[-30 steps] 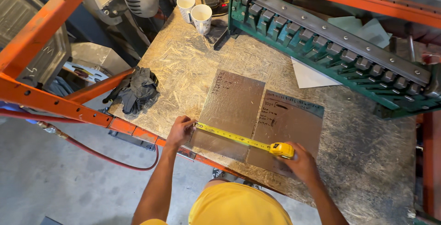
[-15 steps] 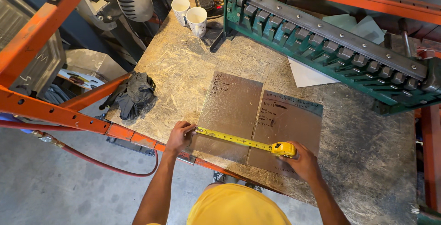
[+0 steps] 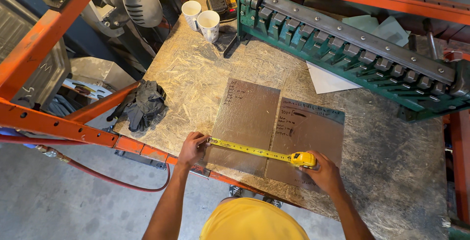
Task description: The person uses a yellow tape measure to repeatedly measure the dimensions of two metal sheets placed on a workbench. They extend and retract the tape measure multiple times along the edges of the sheets, checking the measurements.
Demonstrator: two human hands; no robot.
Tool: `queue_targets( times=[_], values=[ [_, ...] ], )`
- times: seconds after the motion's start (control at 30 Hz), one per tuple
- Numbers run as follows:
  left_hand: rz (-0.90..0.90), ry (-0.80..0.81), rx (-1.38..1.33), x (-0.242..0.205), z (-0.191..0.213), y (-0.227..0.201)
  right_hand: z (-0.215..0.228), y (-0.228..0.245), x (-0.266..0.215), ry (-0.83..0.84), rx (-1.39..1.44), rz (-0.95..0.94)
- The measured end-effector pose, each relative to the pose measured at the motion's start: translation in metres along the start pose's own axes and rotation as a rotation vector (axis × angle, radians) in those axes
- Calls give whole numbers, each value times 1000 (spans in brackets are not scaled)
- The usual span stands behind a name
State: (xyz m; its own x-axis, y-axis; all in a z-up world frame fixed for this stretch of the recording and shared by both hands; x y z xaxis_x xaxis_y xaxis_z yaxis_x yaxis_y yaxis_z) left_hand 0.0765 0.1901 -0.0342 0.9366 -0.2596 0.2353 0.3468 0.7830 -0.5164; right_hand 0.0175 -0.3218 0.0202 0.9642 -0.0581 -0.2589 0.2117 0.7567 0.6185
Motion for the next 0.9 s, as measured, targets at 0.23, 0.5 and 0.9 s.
queue_targets(
  times=[0.23, 0.5, 0.9],
  values=[
    [-7, -44, -54, 3, 3, -1, -1, -2, 2, -12, -32, 4],
    [117, 16, -48, 17, -20, -26, -9, 10, 8, 12, 154, 5],
    [-139, -22, 6, 39, -90, -166, -42, 106, 11, 36, 329, 300]
  ],
)
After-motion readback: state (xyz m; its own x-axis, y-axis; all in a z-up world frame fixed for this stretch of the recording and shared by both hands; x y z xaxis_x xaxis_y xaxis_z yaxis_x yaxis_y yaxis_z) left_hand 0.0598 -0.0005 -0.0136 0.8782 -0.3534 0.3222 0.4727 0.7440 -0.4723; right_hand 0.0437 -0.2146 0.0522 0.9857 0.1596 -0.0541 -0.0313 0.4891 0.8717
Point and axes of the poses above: each hand's wrist, its own x-axis towards the middle knuckle, its own z-axis out of the back of the hand, y = z × x, the point moved 6 cm from there along x, towards the middle knuckle, and after that the axes turned 5 degrees about x, right-handed, at the moved point
